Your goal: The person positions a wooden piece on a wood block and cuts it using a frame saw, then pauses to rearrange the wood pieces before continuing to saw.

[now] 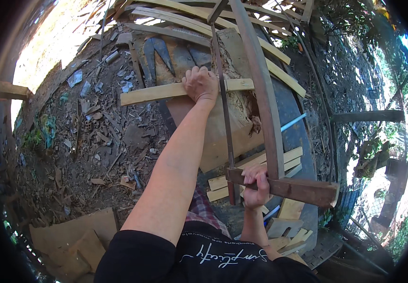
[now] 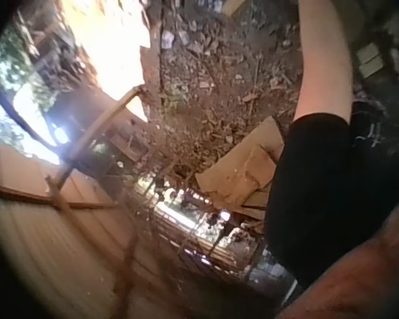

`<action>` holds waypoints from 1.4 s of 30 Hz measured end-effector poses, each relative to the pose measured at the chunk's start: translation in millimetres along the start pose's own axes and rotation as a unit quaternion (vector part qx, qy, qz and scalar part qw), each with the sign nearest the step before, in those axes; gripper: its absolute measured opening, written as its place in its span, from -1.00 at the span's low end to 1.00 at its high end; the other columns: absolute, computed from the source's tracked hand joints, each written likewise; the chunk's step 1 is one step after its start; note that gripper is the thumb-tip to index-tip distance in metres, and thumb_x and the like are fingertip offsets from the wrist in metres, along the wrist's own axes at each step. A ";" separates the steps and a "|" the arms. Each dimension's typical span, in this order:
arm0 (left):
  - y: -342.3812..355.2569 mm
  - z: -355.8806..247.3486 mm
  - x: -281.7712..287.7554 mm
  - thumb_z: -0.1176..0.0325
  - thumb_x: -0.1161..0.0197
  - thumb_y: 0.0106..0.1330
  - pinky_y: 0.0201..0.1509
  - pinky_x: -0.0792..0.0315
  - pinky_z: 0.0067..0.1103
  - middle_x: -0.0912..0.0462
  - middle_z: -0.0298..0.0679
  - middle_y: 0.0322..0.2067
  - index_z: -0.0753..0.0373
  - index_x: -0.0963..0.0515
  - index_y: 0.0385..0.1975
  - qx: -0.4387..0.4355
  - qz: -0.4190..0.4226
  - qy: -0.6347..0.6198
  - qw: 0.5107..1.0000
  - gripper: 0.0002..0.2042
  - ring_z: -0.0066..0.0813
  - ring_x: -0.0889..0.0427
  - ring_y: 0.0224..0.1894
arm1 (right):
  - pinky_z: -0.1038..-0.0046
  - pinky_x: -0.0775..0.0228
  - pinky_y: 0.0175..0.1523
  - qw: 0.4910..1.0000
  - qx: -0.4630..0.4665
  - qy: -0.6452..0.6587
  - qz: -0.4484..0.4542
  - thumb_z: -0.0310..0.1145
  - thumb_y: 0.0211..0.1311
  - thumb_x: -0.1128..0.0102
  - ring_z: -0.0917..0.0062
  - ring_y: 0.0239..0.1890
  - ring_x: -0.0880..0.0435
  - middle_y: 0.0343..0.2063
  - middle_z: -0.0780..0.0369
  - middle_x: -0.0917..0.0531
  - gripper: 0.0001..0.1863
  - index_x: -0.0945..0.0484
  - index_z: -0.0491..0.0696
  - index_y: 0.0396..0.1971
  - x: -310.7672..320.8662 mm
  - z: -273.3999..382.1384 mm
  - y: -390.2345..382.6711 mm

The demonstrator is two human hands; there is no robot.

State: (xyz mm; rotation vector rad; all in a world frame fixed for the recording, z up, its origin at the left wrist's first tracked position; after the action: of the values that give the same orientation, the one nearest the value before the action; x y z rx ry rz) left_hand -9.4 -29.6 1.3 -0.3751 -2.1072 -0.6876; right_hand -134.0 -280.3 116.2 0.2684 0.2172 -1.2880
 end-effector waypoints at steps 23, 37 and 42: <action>-17.9 17.4 24.4 0.15 -0.14 0.24 -0.14 -0.32 -0.33 -0.53 -0.25 -0.42 0.13 -0.52 -0.55 -0.028 -0.029 0.013 0.999 -0.78 -0.21 -0.52 -0.26 | 0.41 -0.29 -0.30 0.996 -0.038 -0.035 0.077 -0.13 0.26 -0.10 0.54 -0.57 -0.35 -0.65 0.31 -0.35 -0.66 -0.33 -0.04 -0.57 27.8 6.1 -16.1; -16.2 15.7 20.7 0.15 -0.10 0.27 -0.12 -0.31 -0.34 -0.55 -0.29 -0.38 0.11 -0.55 -0.50 0.022 -0.023 0.051 0.998 -0.78 -0.27 -0.52 -0.21 | 0.42 -0.30 -0.29 0.989 -0.073 -0.083 0.103 -0.15 0.24 -0.18 0.57 -0.52 -0.39 -0.61 0.32 -0.40 -0.68 -0.35 -0.02 -0.56 25.8 25.5 -9.5; -16.1 11.4 19.0 0.18 -0.10 0.26 -0.12 -0.31 -0.33 -0.56 -0.28 -0.37 0.12 -0.54 -0.49 -0.048 -0.003 0.004 0.999 -0.80 -0.25 -0.52 -0.19 | 0.57 -0.25 -0.37 0.925 -0.137 -0.314 0.165 -0.31 0.19 -0.24 0.68 -0.53 -0.41 -0.58 0.33 -0.47 -0.80 -0.45 -0.08 -0.49 -5.3 3.2 42.9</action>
State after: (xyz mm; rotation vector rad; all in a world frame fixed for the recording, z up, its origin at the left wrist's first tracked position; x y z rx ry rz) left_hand -35.8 -35.4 5.9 -0.4185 -2.0736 -0.7934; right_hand -94.1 -265.5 124.1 -0.3421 -0.1925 -0.9354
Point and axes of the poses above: each hand's wrist, its own y-axis towards the middle knuckle, its own x-axis out of the back of the hand, z = x × y, the point moved 4 cm from there along y, towards the middle knuckle
